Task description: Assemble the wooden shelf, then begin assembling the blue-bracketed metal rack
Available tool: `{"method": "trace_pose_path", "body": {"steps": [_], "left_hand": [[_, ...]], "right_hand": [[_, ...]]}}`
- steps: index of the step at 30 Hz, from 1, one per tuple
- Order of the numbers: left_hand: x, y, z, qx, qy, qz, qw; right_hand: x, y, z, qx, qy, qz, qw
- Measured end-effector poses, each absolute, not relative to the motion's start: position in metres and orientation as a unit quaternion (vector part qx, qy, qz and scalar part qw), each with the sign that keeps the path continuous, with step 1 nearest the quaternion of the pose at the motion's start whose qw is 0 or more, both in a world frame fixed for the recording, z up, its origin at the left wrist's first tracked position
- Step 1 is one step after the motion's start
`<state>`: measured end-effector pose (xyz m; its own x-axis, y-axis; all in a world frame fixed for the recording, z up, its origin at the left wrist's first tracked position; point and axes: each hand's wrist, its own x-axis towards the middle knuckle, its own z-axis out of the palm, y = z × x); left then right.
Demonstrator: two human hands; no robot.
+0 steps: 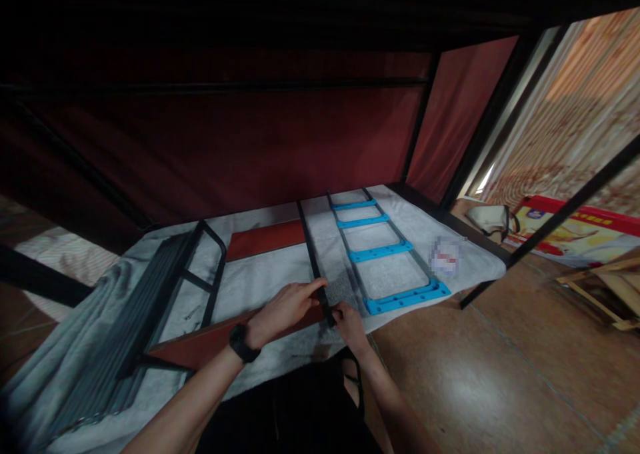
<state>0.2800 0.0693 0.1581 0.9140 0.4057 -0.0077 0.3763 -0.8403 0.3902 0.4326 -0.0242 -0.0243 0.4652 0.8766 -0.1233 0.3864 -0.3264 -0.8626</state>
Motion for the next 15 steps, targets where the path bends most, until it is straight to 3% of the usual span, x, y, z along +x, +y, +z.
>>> {"method": "trace_pose_path", "body": {"steps": [5, 15], "left_hand": [[0.279, 0.07, 0.16, 0.957, 0.204, 0.039, 0.204], [0.279, 0.07, 0.161, 0.955, 0.219, 0.029, 0.2]], "right_hand": [[0.426, -0.021, -0.014, -0.806, -0.459, 0.224, 0.301], [0.438, -0.022, -0.017, -0.759, -0.408, 0.351, 0.367]]}}
